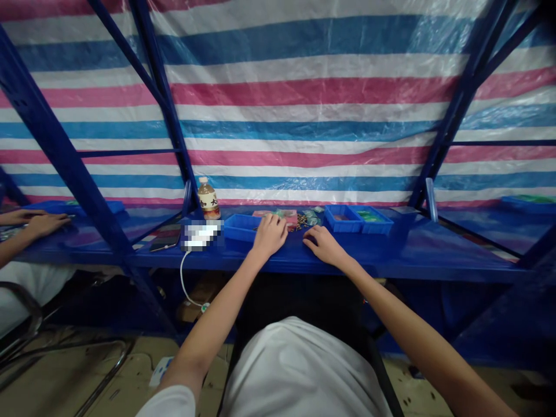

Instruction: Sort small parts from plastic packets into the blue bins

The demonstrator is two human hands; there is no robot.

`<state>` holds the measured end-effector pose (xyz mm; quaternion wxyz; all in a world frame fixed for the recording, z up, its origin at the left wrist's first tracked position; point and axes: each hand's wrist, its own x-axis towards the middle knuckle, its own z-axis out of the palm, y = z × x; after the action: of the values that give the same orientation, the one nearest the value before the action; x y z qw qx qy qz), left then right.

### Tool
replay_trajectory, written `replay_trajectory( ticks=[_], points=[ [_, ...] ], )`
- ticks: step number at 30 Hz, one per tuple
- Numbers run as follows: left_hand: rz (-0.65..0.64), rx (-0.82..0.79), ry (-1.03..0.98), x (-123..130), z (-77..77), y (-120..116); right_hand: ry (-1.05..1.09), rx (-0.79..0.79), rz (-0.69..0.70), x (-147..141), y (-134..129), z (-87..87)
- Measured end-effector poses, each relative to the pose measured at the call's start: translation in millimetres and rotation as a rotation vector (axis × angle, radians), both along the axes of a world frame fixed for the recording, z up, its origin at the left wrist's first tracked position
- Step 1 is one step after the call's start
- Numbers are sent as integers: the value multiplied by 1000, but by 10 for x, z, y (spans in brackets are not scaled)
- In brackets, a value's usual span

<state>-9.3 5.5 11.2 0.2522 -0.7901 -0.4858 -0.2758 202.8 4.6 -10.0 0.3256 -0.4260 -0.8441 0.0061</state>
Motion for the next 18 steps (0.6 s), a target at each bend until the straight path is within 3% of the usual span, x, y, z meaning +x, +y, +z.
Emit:
replay_trajectory(
  ticks=[4, 9, 18],
  points=[
    [-187, -141, 38, 24, -75, 74, -152, 48, -167, -81, 74, -46],
    [-182, -236, -22, -13, -133, 137, -253, 44, -246, -187, 252, -41],
    [-185, -240, -5, -19, -156, 161, -313, 64, -286, -327, 566, 9]
  ],
)
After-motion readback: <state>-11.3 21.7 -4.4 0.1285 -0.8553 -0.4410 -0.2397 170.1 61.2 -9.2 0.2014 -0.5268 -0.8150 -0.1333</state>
